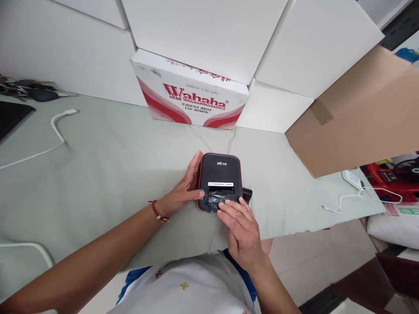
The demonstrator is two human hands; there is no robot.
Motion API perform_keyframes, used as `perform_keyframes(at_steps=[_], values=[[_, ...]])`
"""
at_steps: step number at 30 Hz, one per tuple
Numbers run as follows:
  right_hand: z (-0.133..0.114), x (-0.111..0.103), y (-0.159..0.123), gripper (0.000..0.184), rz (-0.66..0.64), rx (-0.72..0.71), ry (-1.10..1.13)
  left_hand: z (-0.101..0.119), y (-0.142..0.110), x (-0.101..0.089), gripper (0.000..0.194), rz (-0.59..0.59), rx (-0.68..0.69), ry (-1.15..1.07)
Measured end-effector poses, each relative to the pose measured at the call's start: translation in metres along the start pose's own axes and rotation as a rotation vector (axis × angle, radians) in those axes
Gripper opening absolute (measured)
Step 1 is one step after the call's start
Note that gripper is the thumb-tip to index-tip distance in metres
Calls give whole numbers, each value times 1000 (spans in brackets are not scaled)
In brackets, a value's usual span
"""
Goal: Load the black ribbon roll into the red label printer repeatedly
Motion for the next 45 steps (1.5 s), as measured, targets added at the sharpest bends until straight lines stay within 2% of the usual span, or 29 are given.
perform_keyframes(at_steps=[6, 9, 14, 16, 18, 20, 23, 26, 29, 32, 35, 37, 38, 40, 42, 43, 45], values=[[3, -6, 16, 50, 28, 23, 78, 1, 1, -2, 133, 5, -8, -9], [1, -9, 28, 43, 33, 19, 125, -2, 0, -3, 130, 22, 4, 20], [-3, -13, 40, 41, -6, 0, 90, -9, 0, -4, 124, 29, 43, 40], [3, -16, 46, 40, -8, 34, 37, -11, 2, -3, 125, 23, 42, 21], [17, -18, 59, 37, -38, 126, -36, -14, 4, -3, 125, 19, 17, 2], [33, -13, 76, 35, -162, 270, -159, -17, 5, -4, 124, 24, -14, -1], [52, 4, 104, 36, -503, 455, -413, -15, 5, -5, 119, 52, -28, 65], [58, 25, 128, 36, -755, 492, -558, -10, 4, -6, 114, 62, -23, 167], [59, 43, 141, 30, -850, 471, -568, -6, 4, -7, 111, 59, -9, 206], [60, 47, 141, 27, -858, 476, -585, -5, 4, -7, 111, 67, 0, 211], [49, 20, 128, 32, -708, 477, -537, -4, 5, -7, 112, 62, -3, 220], [36, -17, 113, 30, -517, 448, -352, -4, 4, -6, 110, 62, -14, 242], [32, -37, 102, 32, -457, 439, -220, -3, 4, -7, 109, 63, -15, 259], [36, -79, 75, 36, -380, 510, -73, -3, 3, -7, 106, 73, -6, 285], [55, -112, 46, 40, -384, 629, -126, -3, 3, -7, 105, 76, 11, 296], [67, -121, 32, 40, -427, 670, -170, -4, 4, -7, 105, 78, 18, 301], [95, -126, 8, 36, -530, 751, -254, -5, 4, -8, 104, 86, 37, 319]])
Point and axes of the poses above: each hand's wrist, its own y-axis towards the middle knuckle, its own x-axis out of the palm, z = x × y, the point moved 6 cm from there along y, towards the middle knuckle, and after that the axes turned 6 degrees about y, right-handed, at the moved point
